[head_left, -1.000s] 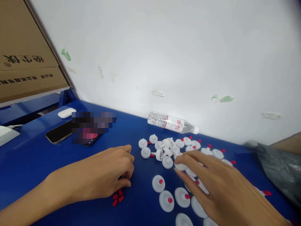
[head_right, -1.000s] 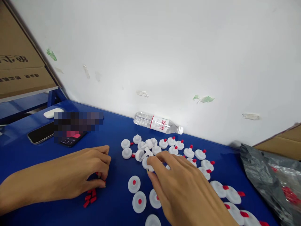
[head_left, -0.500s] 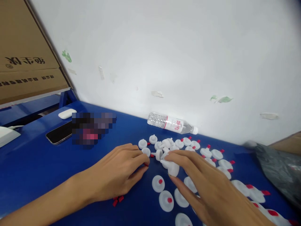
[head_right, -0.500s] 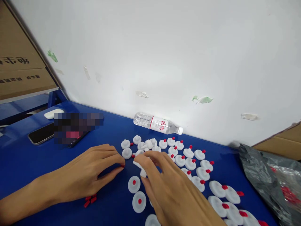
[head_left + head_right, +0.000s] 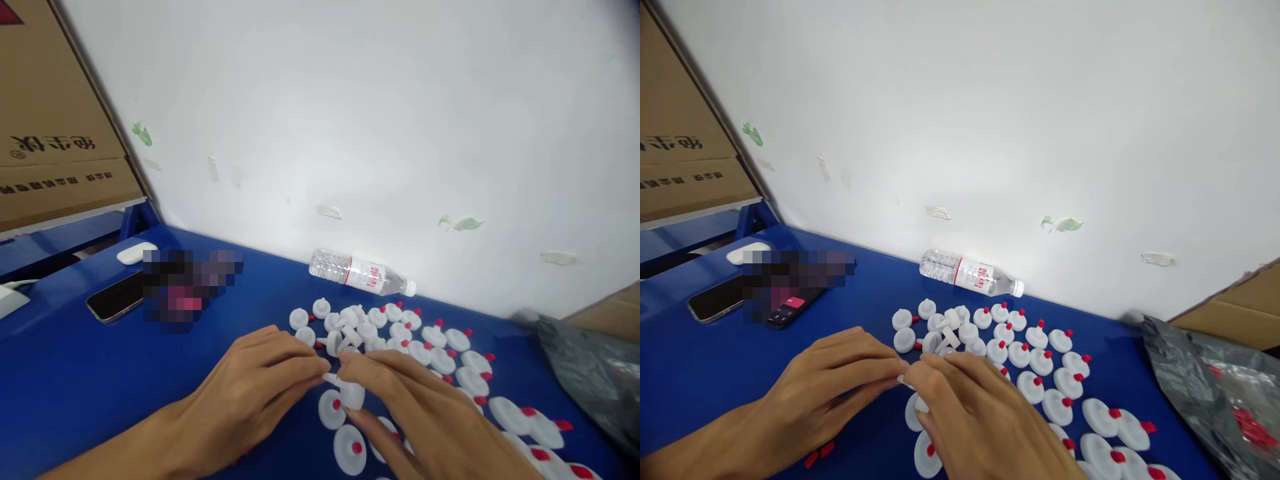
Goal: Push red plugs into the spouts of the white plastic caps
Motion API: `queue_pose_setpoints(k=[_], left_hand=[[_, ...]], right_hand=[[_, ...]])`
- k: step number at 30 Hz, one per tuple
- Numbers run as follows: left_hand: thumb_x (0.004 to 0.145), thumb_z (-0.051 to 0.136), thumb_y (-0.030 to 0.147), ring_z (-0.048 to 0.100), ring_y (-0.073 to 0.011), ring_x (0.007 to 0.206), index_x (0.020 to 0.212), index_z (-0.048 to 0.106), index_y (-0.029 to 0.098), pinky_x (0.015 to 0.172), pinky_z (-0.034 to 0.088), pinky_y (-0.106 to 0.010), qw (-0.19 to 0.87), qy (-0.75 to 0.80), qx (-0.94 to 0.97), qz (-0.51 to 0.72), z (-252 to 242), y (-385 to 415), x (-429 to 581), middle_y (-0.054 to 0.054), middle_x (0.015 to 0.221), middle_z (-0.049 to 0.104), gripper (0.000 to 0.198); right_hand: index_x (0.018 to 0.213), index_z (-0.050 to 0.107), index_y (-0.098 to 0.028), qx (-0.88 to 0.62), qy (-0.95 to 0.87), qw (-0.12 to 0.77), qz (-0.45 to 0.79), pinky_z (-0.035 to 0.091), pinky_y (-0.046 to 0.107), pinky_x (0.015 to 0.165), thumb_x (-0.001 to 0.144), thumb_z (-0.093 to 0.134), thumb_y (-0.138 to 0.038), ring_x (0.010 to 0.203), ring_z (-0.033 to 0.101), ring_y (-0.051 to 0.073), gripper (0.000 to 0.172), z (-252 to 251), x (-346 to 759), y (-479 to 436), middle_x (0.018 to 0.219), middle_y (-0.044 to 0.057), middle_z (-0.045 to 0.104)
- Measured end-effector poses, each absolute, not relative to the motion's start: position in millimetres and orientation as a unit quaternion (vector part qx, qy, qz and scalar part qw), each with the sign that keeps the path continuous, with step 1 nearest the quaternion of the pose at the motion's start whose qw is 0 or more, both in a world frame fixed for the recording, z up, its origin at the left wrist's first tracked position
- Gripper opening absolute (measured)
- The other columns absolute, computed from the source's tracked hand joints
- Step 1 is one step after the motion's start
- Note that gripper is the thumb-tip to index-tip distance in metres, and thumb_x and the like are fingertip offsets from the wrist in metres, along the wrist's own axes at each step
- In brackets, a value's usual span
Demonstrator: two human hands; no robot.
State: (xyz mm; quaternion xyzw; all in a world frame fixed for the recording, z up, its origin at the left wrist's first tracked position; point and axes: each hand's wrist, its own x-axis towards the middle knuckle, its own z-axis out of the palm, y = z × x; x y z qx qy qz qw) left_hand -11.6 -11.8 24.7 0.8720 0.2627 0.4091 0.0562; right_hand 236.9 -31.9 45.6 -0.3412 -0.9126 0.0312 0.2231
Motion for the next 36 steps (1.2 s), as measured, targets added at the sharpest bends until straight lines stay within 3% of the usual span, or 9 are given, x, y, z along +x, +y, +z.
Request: queue_pose_setpoints(k=[6,17,24,30,36], left_hand=[[0.099,0.063,0.01,0.073,-0.0143,0.085,0.114,0.07,0.014,0.079,0.06,-0.024,0.04,0.27,0.854,0.444,29.9,-13.4,-10.7,-0.005,0.096,0.078,0.017],[0.1,0.061,0.013,0.075,-0.0151,0.084,0.111,0.071,0.015,0.078,0.061,-0.025,0.045,0.271,0.858,0.434,32.6,-14.4,-10.4,-0.005,0.095,0.079,0.015],[0.101,0.062,0.014,0.077,-0.0131,0.084,0.11,0.071,0.017,0.078,0.06,-0.019,0.079,0.266,0.848,0.453,29.8,-17.1,-8.7,-0.002,0.094,0.08,0.013],[0.102,0.063,0.017,0.076,-0.0117,0.078,0.114,0.068,0.018,0.072,0.057,-0.017,0.109,0.279,0.843,0.447,24.1,-17.6,-9.1,-0.001,0.094,0.079,0.013],[0.109,0.045,0.019,0.072,-0.0138,0.069,0.107,0.062,0.017,0.06,0.051,-0.023,0.087,0.281,0.871,0.395,23.2,-26.0,-8.8,-0.003,0.087,0.075,0.017]], right_hand=[[0.136,0.049,-0.026,-0.344,-0.911,0.227,0.026,0.06,0.026,0.095,0.103,0.045,-0.015,0.12,0.065,0.014,0.036,45.5,238.6,-30.6,0.123,0.001,0.072],[0.134,0.051,-0.026,-0.344,-0.905,0.248,0.022,0.057,0.024,0.099,0.104,0.045,-0.015,0.122,0.063,0.012,0.032,48.4,237.4,-33.2,0.125,-0.001,0.071],[0.127,0.053,-0.024,-0.309,-0.912,0.27,-0.007,0.048,0.021,0.11,0.105,0.043,-0.013,0.127,0.061,0.009,0.027,51.6,234.2,-33.0,0.123,-0.003,0.073],[0.124,0.055,-0.024,-0.305,-0.915,0.265,-0.002,0.051,0.021,0.107,0.104,0.045,-0.014,0.127,0.062,0.009,0.024,50.9,237.3,-33.0,0.126,-0.002,0.073],[0.108,0.06,-0.027,-0.28,-0.921,0.269,-0.027,0.052,0.021,0.104,0.103,0.046,-0.015,0.129,0.061,0.011,0.019,48.3,239.9,-33.3,0.133,-0.005,0.07]])
